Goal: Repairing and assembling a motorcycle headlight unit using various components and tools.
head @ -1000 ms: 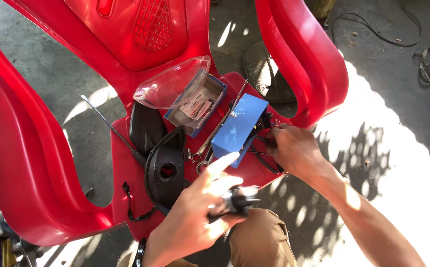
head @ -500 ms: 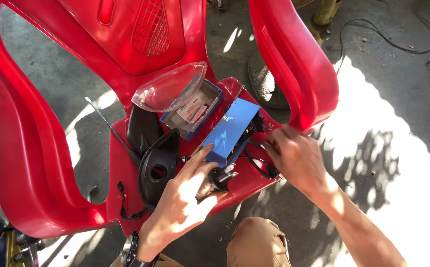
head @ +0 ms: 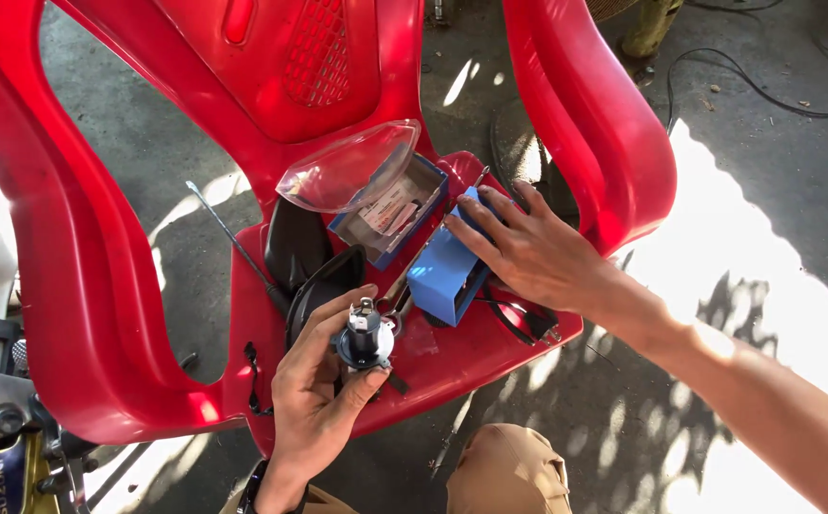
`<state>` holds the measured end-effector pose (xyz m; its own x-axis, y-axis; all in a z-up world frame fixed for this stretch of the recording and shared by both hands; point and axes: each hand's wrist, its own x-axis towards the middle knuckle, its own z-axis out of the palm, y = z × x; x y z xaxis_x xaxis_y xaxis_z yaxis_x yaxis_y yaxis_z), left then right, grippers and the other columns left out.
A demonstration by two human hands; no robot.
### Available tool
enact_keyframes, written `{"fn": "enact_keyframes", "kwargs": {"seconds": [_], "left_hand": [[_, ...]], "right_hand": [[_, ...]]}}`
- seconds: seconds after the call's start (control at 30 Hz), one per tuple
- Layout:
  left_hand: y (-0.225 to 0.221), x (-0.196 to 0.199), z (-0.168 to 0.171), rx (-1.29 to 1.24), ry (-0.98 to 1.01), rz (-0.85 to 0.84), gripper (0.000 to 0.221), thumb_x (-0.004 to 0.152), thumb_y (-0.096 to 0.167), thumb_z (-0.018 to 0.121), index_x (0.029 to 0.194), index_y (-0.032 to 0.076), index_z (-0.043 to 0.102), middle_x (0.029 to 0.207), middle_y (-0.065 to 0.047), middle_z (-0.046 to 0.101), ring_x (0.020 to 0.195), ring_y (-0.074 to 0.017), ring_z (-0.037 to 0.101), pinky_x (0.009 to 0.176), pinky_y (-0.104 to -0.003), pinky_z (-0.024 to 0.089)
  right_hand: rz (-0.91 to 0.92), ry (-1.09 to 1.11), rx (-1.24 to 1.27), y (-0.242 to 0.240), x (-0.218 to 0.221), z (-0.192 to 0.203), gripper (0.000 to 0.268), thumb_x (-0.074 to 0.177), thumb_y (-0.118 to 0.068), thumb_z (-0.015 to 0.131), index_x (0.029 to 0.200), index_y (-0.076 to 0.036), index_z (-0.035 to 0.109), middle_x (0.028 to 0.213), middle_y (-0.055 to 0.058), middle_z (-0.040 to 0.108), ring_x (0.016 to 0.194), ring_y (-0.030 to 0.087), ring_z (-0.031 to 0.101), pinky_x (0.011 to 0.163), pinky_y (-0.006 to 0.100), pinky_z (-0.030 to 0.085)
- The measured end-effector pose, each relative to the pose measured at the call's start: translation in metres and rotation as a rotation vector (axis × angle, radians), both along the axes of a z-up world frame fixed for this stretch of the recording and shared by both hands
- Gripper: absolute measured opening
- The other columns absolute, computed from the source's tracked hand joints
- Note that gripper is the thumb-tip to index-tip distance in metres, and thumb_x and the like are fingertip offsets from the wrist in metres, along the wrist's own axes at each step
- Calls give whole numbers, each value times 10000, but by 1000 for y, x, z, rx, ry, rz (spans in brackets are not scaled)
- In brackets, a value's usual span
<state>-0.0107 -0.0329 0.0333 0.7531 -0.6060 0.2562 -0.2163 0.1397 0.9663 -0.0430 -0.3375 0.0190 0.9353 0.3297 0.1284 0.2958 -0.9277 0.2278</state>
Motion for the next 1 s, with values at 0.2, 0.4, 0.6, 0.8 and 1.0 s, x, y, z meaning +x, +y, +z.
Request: {"fn": "enact_keyframes", "kwargs": {"seconds": [0.2, 0.4, 0.6, 0.8, 1.0], "left_hand": [[16, -2, 0, -60, 25, -3, 551, 928, 176, 771, 1394, -44, 577, 1534, -191, 513, 1243, -192, 649, 952, -287, 619], [33, 1, 4, -107, 56, 1, 529, 929, 169, 778, 1373, -42, 581, 1539, -187, 503, 1209, -189, 654, 914, -291, 635], [43, 3, 7, -119, 57, 16, 543, 933, 156, 777, 1395, -45, 572, 1524, -174, 518, 1175, -167, 643, 901, -274, 606], [42, 1, 7, -118, 25, 4, 542, 928, 124, 778, 1396, -57, 572, 1518, -173, 535, 1248, -188, 624, 1006, -297, 567], [38, 1, 6, -88, -13, -8, 526, 927, 124, 783, 1377, -59, 581, 1507, -176, 544, 1322, -214, 606, 1080, -321, 535]], "right_hand": [[34, -58, -147, 1, 7, -14, 737, 844, -338, 763, 1441, -49, 441, 1502, 222, 477, 1369, 378, 482, 1133, 568, 378], [-16, 54, 141, 5, 13, 3, 1026, 597, -367, 911, 1416, 11, 423, 1450, 273, 486, 1347, 405, 479, 1157, 564, 345], [-277, 275, 266, 18, 15, 89, 1051, 625, -315, 880, 1521, -78, 386, 1388, 187, 563, 1237, 349, 584, 1026, 493, 475], [-659, 447, 141, 29, 9, 102, 782, 814, -462, 763, 1409, -48, 470, 934, 221, 733, 889, 391, 734, 809, 487, 579], [-771, 393, 97, 33, 26, 91, 731, 875, -523, 710, 1212, 106, 550, 757, 199, 693, 681, 337, 742, 634, 458, 603]]}}
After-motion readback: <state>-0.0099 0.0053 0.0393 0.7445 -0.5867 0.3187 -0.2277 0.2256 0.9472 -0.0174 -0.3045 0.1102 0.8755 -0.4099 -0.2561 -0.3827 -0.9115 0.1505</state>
